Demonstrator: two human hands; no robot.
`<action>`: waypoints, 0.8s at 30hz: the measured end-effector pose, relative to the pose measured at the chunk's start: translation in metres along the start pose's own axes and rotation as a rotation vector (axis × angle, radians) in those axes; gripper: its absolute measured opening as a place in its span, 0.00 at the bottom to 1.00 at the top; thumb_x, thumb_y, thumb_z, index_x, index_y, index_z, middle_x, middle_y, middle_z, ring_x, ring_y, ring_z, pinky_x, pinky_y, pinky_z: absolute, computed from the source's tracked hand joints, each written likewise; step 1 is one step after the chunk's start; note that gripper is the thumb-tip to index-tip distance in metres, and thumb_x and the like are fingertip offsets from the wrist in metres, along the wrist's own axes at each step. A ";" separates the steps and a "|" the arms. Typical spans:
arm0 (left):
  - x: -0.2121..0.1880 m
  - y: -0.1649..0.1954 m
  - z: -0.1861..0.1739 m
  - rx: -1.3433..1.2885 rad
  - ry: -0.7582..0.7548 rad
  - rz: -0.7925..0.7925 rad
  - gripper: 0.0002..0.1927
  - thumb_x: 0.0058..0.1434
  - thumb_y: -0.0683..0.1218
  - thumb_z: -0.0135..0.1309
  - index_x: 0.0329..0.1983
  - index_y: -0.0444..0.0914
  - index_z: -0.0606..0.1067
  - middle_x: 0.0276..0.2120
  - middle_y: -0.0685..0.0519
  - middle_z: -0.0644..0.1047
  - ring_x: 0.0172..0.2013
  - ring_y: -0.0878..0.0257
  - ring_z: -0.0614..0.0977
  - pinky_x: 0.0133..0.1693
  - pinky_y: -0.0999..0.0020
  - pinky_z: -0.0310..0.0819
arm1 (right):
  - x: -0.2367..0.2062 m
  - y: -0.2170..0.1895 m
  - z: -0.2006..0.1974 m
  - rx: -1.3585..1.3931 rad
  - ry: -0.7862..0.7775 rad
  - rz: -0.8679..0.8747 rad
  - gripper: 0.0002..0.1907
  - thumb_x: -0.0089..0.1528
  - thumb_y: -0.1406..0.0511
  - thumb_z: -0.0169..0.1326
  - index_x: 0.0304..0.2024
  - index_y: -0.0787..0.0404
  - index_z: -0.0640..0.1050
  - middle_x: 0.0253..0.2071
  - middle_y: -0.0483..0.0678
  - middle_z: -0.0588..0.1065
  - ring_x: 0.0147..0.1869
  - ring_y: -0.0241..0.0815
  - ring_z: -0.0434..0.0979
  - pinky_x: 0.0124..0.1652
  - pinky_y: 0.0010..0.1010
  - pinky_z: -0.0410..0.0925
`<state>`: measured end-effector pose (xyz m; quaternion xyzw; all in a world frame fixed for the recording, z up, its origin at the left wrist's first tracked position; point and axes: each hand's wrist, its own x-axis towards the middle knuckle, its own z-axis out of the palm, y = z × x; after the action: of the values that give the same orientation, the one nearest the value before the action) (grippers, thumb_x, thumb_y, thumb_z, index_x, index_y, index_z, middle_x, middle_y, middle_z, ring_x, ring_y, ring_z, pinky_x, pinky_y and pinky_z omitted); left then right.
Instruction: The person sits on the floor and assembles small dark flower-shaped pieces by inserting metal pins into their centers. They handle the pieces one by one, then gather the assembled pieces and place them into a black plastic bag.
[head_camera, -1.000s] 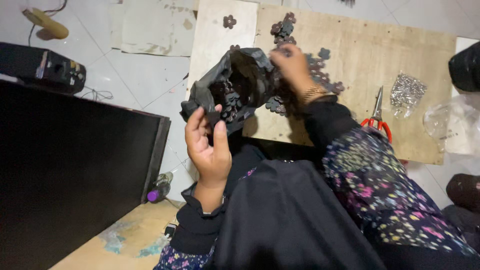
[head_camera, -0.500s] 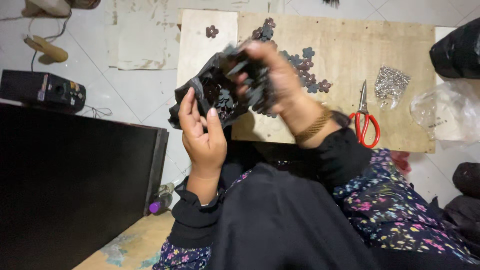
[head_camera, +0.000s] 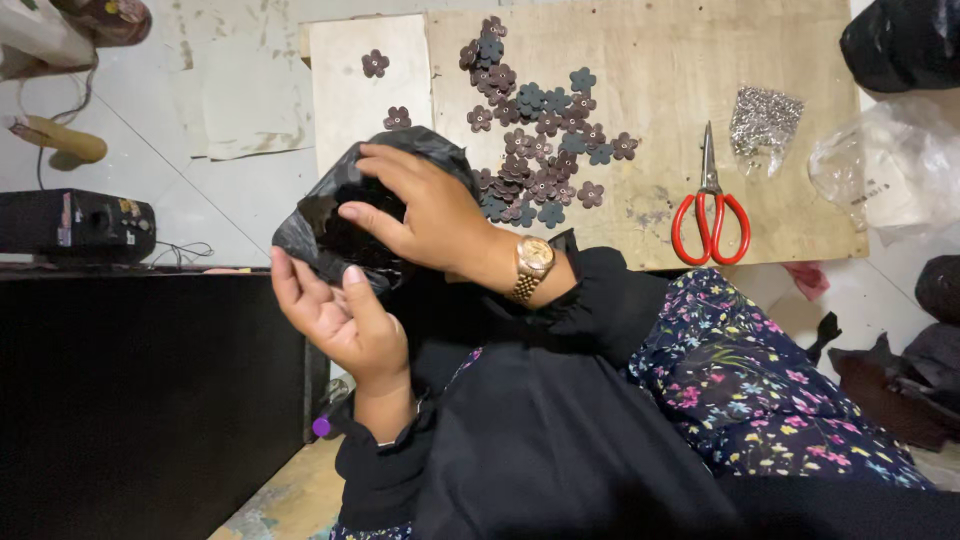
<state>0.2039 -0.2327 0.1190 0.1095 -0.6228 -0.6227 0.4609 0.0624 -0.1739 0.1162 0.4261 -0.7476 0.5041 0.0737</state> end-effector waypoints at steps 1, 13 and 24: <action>-0.001 -0.001 0.001 -0.006 -0.003 -0.003 0.34 0.75 0.33 0.44 0.80 0.34 0.45 0.76 0.35 0.55 0.73 0.53 0.63 0.75 0.61 0.56 | 0.007 -0.005 -0.006 0.011 0.027 -0.041 0.18 0.65 0.55 0.63 0.49 0.59 0.79 0.54 0.54 0.79 0.59 0.54 0.80 0.57 0.36 0.72; -0.010 0.003 -0.010 0.001 0.079 -0.048 0.37 0.73 0.32 0.45 0.80 0.34 0.45 0.74 0.40 0.58 0.72 0.55 0.64 0.74 0.62 0.55 | 0.060 0.039 -0.031 0.307 0.101 -0.313 0.05 0.69 0.68 0.58 0.45 0.63 0.76 0.43 0.51 0.77 0.46 0.45 0.79 0.49 0.32 0.73; -0.019 0.007 -0.027 0.031 0.164 -0.093 0.37 0.70 0.33 0.46 0.79 0.32 0.46 0.72 0.40 0.62 0.69 0.54 0.68 0.72 0.61 0.61 | 0.064 0.274 -0.032 -0.552 -0.189 0.254 0.36 0.56 0.45 0.67 0.59 0.57 0.78 0.64 0.62 0.64 0.70 0.75 0.54 0.64 0.69 0.45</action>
<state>0.2371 -0.2362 0.1115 0.1958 -0.5869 -0.6226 0.4792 -0.1828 -0.1487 -0.0232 0.3384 -0.9069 0.2453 0.0533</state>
